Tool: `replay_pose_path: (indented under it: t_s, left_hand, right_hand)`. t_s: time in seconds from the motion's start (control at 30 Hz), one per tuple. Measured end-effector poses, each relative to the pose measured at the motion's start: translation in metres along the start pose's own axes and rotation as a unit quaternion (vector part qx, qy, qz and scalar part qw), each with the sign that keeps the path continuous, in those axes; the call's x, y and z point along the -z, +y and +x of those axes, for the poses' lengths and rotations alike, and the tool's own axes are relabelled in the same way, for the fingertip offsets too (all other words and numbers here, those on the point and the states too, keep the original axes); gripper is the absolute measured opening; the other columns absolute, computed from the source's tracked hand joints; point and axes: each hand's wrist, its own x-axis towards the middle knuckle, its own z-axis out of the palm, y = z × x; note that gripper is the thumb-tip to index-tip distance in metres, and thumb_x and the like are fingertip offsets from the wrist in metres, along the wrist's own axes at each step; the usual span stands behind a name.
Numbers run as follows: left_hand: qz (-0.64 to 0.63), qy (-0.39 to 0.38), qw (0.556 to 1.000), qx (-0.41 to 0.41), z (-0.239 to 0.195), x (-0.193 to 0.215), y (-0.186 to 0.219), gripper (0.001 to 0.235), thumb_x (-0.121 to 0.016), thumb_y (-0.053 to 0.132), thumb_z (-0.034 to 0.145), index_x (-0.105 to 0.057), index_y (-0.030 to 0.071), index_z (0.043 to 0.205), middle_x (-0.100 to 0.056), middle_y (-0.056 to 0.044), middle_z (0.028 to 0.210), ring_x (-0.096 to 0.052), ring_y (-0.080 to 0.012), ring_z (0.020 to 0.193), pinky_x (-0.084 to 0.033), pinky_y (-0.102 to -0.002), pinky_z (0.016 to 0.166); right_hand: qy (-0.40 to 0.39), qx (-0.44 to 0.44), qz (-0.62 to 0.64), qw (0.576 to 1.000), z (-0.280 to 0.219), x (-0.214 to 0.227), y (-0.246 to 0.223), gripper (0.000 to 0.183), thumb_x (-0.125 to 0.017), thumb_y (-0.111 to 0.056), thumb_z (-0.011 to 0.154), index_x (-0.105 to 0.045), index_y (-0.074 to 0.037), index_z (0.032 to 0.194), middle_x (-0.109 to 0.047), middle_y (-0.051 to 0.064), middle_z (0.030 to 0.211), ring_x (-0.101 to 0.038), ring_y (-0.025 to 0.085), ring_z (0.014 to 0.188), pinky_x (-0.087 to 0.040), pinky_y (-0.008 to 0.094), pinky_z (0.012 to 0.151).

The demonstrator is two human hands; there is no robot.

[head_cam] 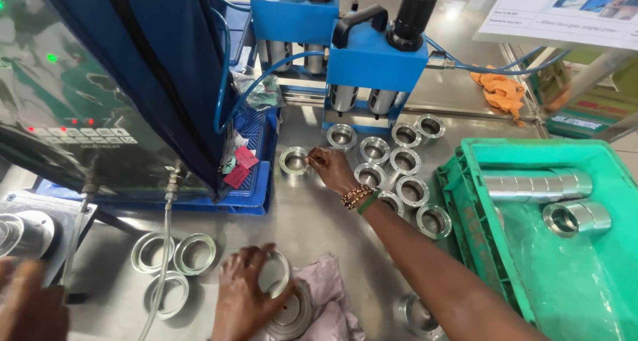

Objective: Inspecting and sorting various metal cylindrical parts and rings on a workbench.

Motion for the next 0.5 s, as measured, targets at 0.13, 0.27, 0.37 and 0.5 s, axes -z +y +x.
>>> replay_pose_path:
  t_s: [0.13, 0.27, 0.37, 0.5]
  left_hand:
    - [0.139, 0.040, 0.984, 0.102, 0.009, -0.012, -0.028, 0.079, -0.081, 0.055, 0.067, -0.063, 0.018, 0.134, -0.065, -0.007, 0.116, -0.059, -0.0245, 0.114, -0.026, -0.058, 0.115]
    - [0.190, 0.047, 0.969, 0.148, 0.003, -0.025, -0.048, 0.087, -0.078, 0.062, 0.063, -0.062, 0.015, 0.134, -0.063, -0.012, 0.120, -0.053, -0.0282, 0.123, -0.016, -0.062, 0.120]
    - [0.228, 0.096, 0.959, 0.141, 0.003, -0.023, -0.050, 0.073, -0.072, 0.059, 0.068, -0.064, 0.017, 0.128, -0.059, -0.015, 0.130, -0.046, -0.0330, 0.134, -0.015, -0.062, 0.124]
    - [0.251, 0.114, 0.947, 0.167, -0.007, -0.043, -0.090, 0.065, -0.070, 0.044, 0.068, -0.067, 0.018, 0.128, -0.051, -0.021, 0.141, -0.039, -0.0393, 0.140, -0.015, -0.067, 0.118]
  right_hand:
    - [-0.016, 0.052, 0.044, 0.998, 0.009, -0.009, 0.009, 0.020, -0.067, -0.020, 0.098, -0.073, -0.004, 0.089, -0.071, 0.008, 0.074, -0.063, 0.016, 0.057, -0.052, 0.034, 0.056]
    - [-0.004, 0.129, 0.058, 0.990, 0.010, -0.012, 0.019, 0.018, -0.067, -0.012, 0.097, -0.067, 0.000, 0.084, -0.070, 0.012, 0.075, -0.066, 0.019, 0.067, -0.058, 0.033, 0.064]
    - [0.020, 0.127, 0.025, 0.991, 0.011, -0.001, -0.007, 0.012, -0.069, -0.011, 0.095, -0.071, -0.002, 0.088, -0.073, 0.011, 0.082, -0.070, 0.019, 0.071, -0.057, 0.035, 0.063]
    - [-0.011, 0.123, 0.005, 0.992, 0.019, -0.015, 0.011, 0.015, -0.070, -0.012, 0.096, -0.071, -0.001, 0.086, -0.072, 0.012, 0.081, -0.069, 0.022, 0.071, -0.057, 0.039, 0.067]
